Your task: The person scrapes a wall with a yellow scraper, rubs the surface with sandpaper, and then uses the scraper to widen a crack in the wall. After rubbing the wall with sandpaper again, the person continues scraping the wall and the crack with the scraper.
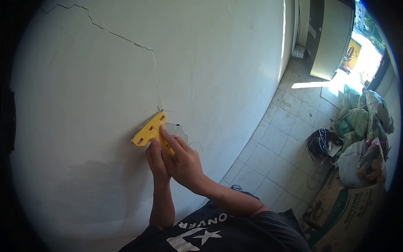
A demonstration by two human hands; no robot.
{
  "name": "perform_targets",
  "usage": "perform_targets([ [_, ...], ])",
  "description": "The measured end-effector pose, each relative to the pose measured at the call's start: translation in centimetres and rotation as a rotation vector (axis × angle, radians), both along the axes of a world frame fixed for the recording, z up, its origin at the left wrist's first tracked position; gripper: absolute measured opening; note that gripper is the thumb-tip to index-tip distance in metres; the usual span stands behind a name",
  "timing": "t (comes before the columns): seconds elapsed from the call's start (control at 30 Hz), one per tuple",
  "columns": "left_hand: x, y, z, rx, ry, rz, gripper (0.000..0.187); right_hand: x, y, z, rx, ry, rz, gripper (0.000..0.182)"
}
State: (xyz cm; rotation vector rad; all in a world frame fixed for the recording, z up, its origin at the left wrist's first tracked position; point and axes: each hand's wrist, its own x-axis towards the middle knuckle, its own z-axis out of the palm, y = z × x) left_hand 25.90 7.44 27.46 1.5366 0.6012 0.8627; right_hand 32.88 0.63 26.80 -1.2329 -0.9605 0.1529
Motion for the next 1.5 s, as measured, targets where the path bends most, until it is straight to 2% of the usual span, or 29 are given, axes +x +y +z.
perform_targets([
  [0.07,0.6,0.1,0.0,0.101,-0.083,0.077,0.047,0.5,0.5,0.0,0.023,-0.005,-0.007,0.053],
  [0.17,0.4,0.4,0.7,0.084,-0.021,-0.009,0.055,0.5,1.1,-0.5,0.069,-0.006,-0.029,0.054],
  [0.23,-0.2,0.7,-0.5,0.084,-0.009,0.008,0.055,-0.2,0.9,-1.1,0.098,0.004,-0.04,0.055],
  [0.3,-0.3,0.8,-0.9,0.097,0.002,0.002,0.055,-0.2,0.5,-1.5,0.019,-0.047,-0.048,0.055],
  [0.4,0.4,0.3,-0.6,0.109,-0.093,0.097,0.048,0.4,1.0,-1.1,0.035,-0.053,-0.059,0.054],
  [0.5,0.4,0.2,0.7,0.154,-0.039,0.075,0.048,0.1,1.4,-0.9,0.09,0.005,-0.063,0.055],
  [0.6,-0.1,0.2,0.2,0.055,-0.025,0.088,0.048,-0.7,1.6,-1.6,0.065,0.009,-0.073,0.055],
  [1.07,0.0,0.9,0.5,0.277,0.07,0.076,0.048,-0.1,2.6,-1.8,0.142,-0.022,-0.136,0.054],
  [1.23,-0.4,0.5,0.7,0.216,0.089,0.042,0.049,-0.9,2.4,-2.0,0.139,-0.009,-0.168,0.054],
  [1.5,-0.3,0.2,0.2,0.236,0.087,0.087,0.051,-0.6,1.8,-2.0,0.072,0.07,-0.056,0.054],
])
